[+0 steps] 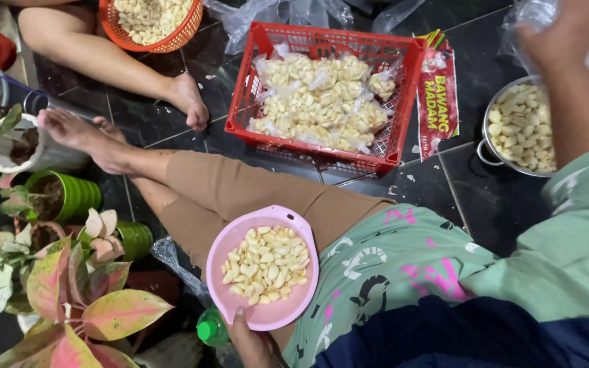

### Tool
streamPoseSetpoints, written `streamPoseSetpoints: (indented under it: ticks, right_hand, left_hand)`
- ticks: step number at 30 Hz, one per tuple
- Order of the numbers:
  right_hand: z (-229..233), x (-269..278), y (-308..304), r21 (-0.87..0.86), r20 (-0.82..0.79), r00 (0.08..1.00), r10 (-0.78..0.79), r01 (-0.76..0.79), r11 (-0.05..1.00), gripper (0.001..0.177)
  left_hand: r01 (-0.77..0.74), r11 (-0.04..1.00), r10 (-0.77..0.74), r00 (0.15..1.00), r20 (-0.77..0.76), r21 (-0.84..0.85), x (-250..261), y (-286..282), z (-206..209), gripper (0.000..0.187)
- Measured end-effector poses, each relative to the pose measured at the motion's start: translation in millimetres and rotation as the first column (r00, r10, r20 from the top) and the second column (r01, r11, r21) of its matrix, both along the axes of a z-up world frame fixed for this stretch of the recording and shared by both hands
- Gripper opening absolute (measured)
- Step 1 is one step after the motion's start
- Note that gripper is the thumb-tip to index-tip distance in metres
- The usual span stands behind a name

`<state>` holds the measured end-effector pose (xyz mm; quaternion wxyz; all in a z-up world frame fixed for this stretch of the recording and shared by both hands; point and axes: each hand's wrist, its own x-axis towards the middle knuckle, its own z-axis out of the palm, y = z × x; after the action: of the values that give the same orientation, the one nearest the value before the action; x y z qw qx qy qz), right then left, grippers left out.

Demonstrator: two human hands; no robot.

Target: A person sitting on the floor is manually packaging peeled garlic cloves into small plastic bags.

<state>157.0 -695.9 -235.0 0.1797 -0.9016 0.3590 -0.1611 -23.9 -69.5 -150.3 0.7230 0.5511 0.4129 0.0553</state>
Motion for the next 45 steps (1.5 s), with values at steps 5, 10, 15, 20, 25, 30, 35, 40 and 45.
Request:
streamPoseSetpoints:
  ticks: [5, 10, 15, 20, 25, 30, 35, 40, 45]
  right_hand:
    - [5, 44, 165, 0.103, 0.060, 0.839, 0.541, -0.544, 0.833, 0.041]
    - [21, 93, 278, 0.462, -0.155, 0.677, 0.719, -0.594, 0.659, 0.058]
    - [-25, 138, 307, 0.366, -0.540, 0.507, 0.672, -0.578, 0.729, 0.108]
    - [-69, 141, 293, 0.313, -0.400, 0.574, 0.714, -0.647, 0.696, 0.048]
    - [-108, 135, 266, 0.501, -0.128, 0.784, 0.608, -0.478, 0.721, 0.009]
    - [-89, 121, 263, 0.557, 0.133, 0.820, 0.557, -0.527, 0.642, 0.017]
    - [-14, 98, 299, 0.547, -0.436, 0.557, 0.707, -0.460, 0.700, 0.071]
    - [-62, 107, 288, 0.465, -0.449, 0.497, 0.742, -0.579, 0.670, 0.021]
    - [-20, 83, 279, 0.736, -0.110, 0.853, 0.510, -0.275, 0.619, 0.018]
  left_hand:
    - [-0.011, 1.000, 0.011, 0.999, -0.041, 0.000, 7, -12, 16, 0.068]
    - [-0.012, 1.000, 0.012, 1.000, 0.025, 0.008, -7, 14, -22, 0.072]
    - [0.073, 0.995, -0.077, 0.994, 0.071, 0.063, -21, 44, -31, 0.086]
    - [-0.024, 0.913, -0.069, 0.975, 0.210, 0.408, -38, 79, -70, 0.082]
    - [-0.210, 0.732, -0.087, 0.915, 0.394, 0.648, -46, 84, -82, 0.062]
    - [-0.193, 0.424, -0.312, 0.886, 0.343, 0.885, -49, 85, -67, 0.049]
    - [-0.153, 0.559, -0.316, 0.869, 0.380, 0.815, -46, 76, -68, 0.043]
    - [-0.111, 0.537, -0.368, 0.862, 0.350, 0.836, -47, 72, -63, 0.039]
    - [-0.129, 0.492, -0.400, 0.844, 0.356, 0.861, -49, 84, -55, 0.035]
